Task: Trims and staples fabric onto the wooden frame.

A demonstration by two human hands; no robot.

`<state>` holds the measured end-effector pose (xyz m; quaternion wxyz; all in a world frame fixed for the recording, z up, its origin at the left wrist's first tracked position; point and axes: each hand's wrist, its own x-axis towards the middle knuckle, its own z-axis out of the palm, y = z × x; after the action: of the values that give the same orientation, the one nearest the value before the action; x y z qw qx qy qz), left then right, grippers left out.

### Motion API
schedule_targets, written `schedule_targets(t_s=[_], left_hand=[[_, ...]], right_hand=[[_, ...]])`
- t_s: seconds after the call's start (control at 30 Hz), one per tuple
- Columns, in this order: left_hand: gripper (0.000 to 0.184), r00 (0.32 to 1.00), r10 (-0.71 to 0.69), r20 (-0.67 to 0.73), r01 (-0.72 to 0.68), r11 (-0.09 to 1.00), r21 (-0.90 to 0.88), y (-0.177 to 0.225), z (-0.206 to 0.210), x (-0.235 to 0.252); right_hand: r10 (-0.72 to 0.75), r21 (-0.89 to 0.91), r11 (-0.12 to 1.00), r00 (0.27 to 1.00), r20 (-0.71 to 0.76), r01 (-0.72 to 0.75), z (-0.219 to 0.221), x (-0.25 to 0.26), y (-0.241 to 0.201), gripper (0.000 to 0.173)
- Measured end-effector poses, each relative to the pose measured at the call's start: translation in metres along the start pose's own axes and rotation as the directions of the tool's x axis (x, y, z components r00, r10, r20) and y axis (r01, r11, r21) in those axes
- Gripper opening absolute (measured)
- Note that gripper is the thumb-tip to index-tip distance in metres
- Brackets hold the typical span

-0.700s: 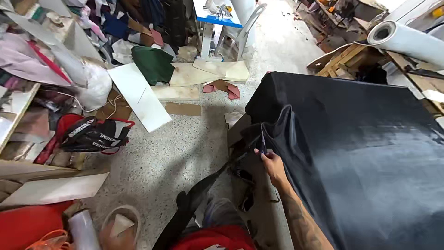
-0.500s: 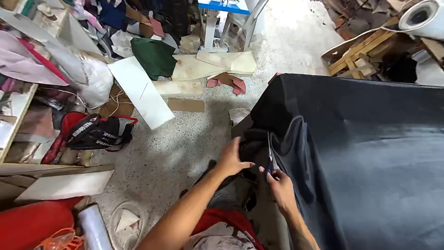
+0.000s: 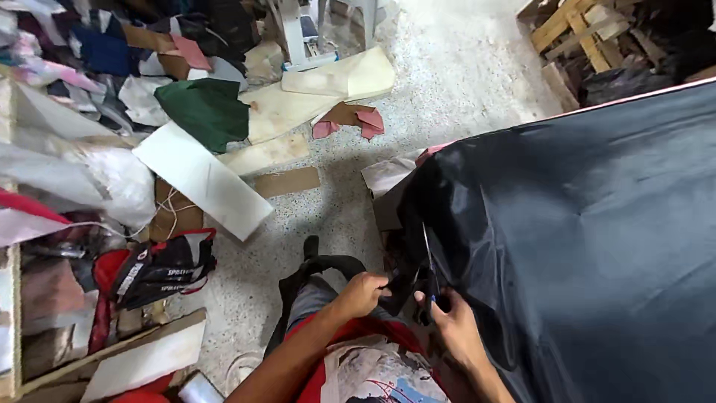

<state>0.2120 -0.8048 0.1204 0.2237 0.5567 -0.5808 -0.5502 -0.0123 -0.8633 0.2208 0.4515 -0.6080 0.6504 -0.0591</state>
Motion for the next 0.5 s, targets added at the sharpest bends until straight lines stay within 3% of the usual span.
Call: schedule_targets(t_s=[0.07,0.13,0.27,0.5], left_hand=[[0.030,0.995,0.035,0.099,-0.037,0.999,0.013,-0.020,-0.019,-0.007],[0.028,0.979,0.107,0.171,-0.116,0.992,0.044,-0.040,-0.043,-0.017],[0.021,0.968,0.203,0.145,-0.207,0.978,0.015,-0.076,-0.087,-0.050],[0.022,0.954,-0.048,0.295,-0.006,0.984,0.179,-0.115,-0.180,-0.086]], right_hand=[[0.055,-0.039,0.998,0.998,0.007,-0.055,0.006,0.011,-0.022,0.057],[-0.005,-0.030,1.000,0.999,-0.053,0.003,0.016,0.027,-0.036,0.048],[0.083,-0.081,0.993,0.995,-0.047,-0.087,0.024,0.051,-0.086,0.061],[0.125,-0.003,0.992,0.989,-0.084,-0.125,0.042,0.095,-0.154,0.048]])
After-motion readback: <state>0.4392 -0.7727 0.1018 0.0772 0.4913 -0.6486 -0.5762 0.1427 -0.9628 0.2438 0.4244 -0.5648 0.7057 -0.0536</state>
